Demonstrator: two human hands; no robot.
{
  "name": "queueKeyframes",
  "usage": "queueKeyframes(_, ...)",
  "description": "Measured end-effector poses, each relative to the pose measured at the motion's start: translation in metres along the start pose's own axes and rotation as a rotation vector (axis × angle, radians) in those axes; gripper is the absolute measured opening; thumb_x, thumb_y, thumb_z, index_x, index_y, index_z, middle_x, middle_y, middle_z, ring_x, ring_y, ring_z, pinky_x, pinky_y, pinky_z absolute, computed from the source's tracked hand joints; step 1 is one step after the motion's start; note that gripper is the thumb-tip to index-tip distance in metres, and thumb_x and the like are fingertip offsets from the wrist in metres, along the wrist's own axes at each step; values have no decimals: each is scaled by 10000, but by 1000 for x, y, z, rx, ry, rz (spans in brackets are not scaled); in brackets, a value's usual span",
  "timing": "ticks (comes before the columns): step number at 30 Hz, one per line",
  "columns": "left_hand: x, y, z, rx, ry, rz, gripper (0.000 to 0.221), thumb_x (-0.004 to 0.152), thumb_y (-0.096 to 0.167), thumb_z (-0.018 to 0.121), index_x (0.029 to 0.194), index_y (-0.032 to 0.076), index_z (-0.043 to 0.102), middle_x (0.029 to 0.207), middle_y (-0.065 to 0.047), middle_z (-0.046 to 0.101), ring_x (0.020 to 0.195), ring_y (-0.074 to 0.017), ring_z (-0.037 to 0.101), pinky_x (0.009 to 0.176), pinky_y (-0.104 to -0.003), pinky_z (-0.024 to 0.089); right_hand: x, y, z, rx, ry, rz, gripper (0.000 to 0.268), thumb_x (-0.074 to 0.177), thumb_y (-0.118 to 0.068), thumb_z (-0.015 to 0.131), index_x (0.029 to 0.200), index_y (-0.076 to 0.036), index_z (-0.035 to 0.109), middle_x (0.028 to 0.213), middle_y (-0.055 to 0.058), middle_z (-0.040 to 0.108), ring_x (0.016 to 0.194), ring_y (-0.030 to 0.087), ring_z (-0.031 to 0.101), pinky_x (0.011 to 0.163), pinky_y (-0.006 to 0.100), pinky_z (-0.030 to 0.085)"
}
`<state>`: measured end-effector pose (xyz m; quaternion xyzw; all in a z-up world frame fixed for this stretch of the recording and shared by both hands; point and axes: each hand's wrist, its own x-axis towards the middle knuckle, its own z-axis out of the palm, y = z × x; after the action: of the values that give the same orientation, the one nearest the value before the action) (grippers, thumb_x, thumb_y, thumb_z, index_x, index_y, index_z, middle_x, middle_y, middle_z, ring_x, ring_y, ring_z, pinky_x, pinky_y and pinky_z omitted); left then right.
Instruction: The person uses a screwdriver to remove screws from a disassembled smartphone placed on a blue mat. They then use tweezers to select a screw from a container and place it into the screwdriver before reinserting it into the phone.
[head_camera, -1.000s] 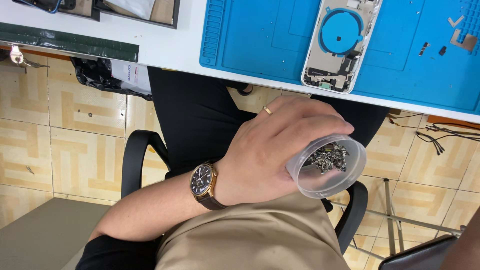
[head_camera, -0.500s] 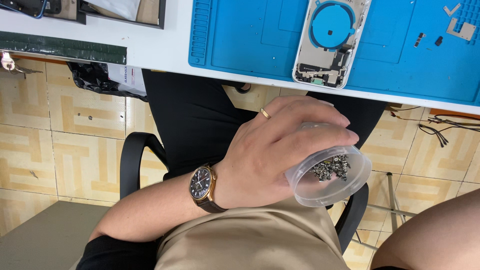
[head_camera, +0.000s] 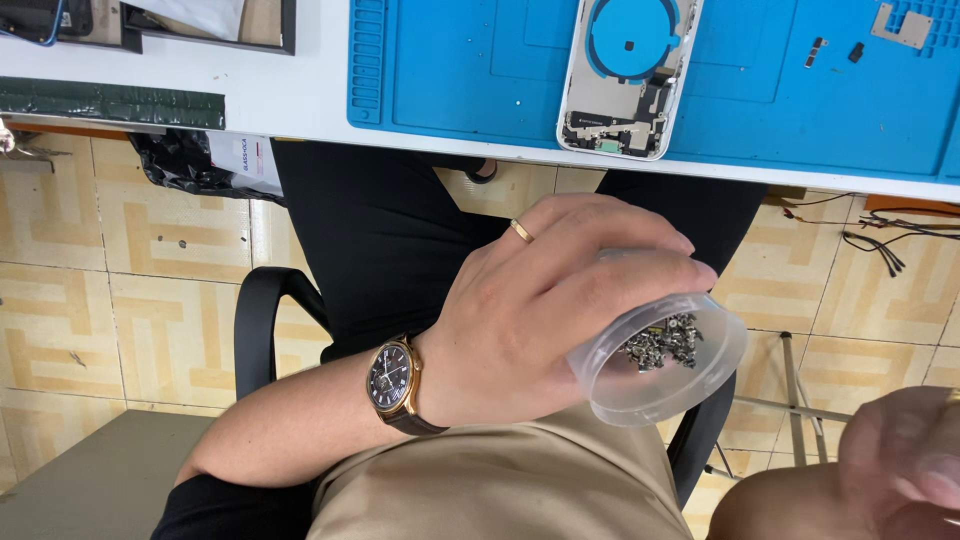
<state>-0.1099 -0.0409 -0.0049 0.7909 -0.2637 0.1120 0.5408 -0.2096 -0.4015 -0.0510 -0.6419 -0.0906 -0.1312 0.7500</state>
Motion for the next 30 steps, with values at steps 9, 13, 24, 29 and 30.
queueKeyframes(9, -2, 18, -3, 71, -3, -147, 496, 1032, 438, 802, 1392, 163, 600, 1283, -43, 743, 1161, -283, 770, 852, -391, 655, 12, -18, 100, -578, -38, -303, 275, 1310, -430, 272, 1230, -175, 332, 726, 52, 540, 943, 436, 745, 1329, 514, 459)
queueKeyframes(13, 2, 21, -8, 84, -43, -165, 499, 1026, 474, 750, 1373, 144, 609, 1258, -52, 743, 1168, -288, 762, 838, -392, 654, 28, -6, 127, -614, -89, -410, 442, 1287, -527, 252, 1066, -146, 287, 649, -57, 566, 866, 352, 769, 1278, 457, 399)
queueKeyframes(24, 5, 25, -13, 76, -108, -188, 526, 1026, 545, 634, 1363, 143, 600, 1233, -75, 731, 1138, -298, 759, 770, -413, 615, 61, -80, 113, -874, -745, -160, 352, 1034, -20, 626, 1329, -131, 467, 1328, 160, 757, 1403, 451, 807, 1329, 537, 462)
queueKeyframes(29, 5, 29, -14, 109, -113, -196, 511, 1025, 544, 637, 1352, 152, 614, 1227, -46, 736, 1085, -268, 744, 641, -384, 564, 81, -95, 138, -963, -699, 293, 347, 990, -74, 467, 1207, 60, 702, 1454, 143, 734, 1508, 169, 539, 1288, 317, 360)
queueKeyframes(30, 5, 29, -15, 108, -120, -201, 497, 1030, 523, 653, 1359, 153, 611, 1239, -36, 734, 1097, -271, 748, 645, -393, 569, 80, -96, 137, -942, -676, 324, 347, 980, -83, 485, 1213, 32, 716, 1477, 121, 730, 1568, 168, 466, 1289, 288, 345)
